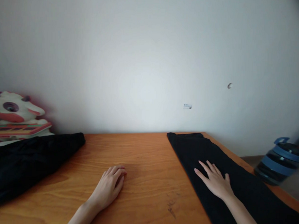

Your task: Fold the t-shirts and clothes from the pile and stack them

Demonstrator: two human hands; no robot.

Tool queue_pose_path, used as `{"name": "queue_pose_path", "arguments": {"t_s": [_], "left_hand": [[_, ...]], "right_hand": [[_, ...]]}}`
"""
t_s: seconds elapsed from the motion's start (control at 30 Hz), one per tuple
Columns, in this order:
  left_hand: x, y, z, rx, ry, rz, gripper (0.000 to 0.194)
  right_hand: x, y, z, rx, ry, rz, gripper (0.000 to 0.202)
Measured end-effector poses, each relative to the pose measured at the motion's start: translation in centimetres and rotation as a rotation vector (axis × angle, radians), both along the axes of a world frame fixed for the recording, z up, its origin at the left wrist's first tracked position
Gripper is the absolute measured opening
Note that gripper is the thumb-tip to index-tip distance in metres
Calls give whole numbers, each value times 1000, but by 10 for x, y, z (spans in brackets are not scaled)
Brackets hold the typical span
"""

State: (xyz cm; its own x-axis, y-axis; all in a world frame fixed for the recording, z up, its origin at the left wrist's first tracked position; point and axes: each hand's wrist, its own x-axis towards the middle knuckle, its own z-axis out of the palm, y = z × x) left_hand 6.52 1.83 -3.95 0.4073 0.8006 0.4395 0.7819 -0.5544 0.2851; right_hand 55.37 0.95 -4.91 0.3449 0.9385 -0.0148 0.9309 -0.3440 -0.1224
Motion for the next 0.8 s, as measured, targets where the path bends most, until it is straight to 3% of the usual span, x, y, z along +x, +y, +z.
{"name": "queue_pose_path", "arguments": {"t_s": [0.13, 0.23, 0.4, 0.5, 0.57, 0.67, 0.8], "left_hand": [[4, -5, 5, -13, -11, 15, 20], [8, -9, 10, -32, -24, 26, 20], [12, -12, 15, -44, -87, 22, 19], [11, -18, 16, -29, -134, 16, 21], [10, -24, 16, -9, -154, 12, 22], [8, -33, 17, 7, -174, 7, 24], [7, -37, 16, 6, -221, 15, 21]], "right_hand": [[-3, 6, -2, -4, -24, -54, 74], [-31, 15, -1, 129, -82, -18, 61], [-136, 22, -5, 465, 170, 441, 40], [-201, 20, -8, 573, 332, 577, 30], [-229, 19, -9, 638, 397, 627, 26], [-245, 17, -11, 694, 454, 706, 22], [-237, 14, -15, 691, 526, 726, 23]]}}
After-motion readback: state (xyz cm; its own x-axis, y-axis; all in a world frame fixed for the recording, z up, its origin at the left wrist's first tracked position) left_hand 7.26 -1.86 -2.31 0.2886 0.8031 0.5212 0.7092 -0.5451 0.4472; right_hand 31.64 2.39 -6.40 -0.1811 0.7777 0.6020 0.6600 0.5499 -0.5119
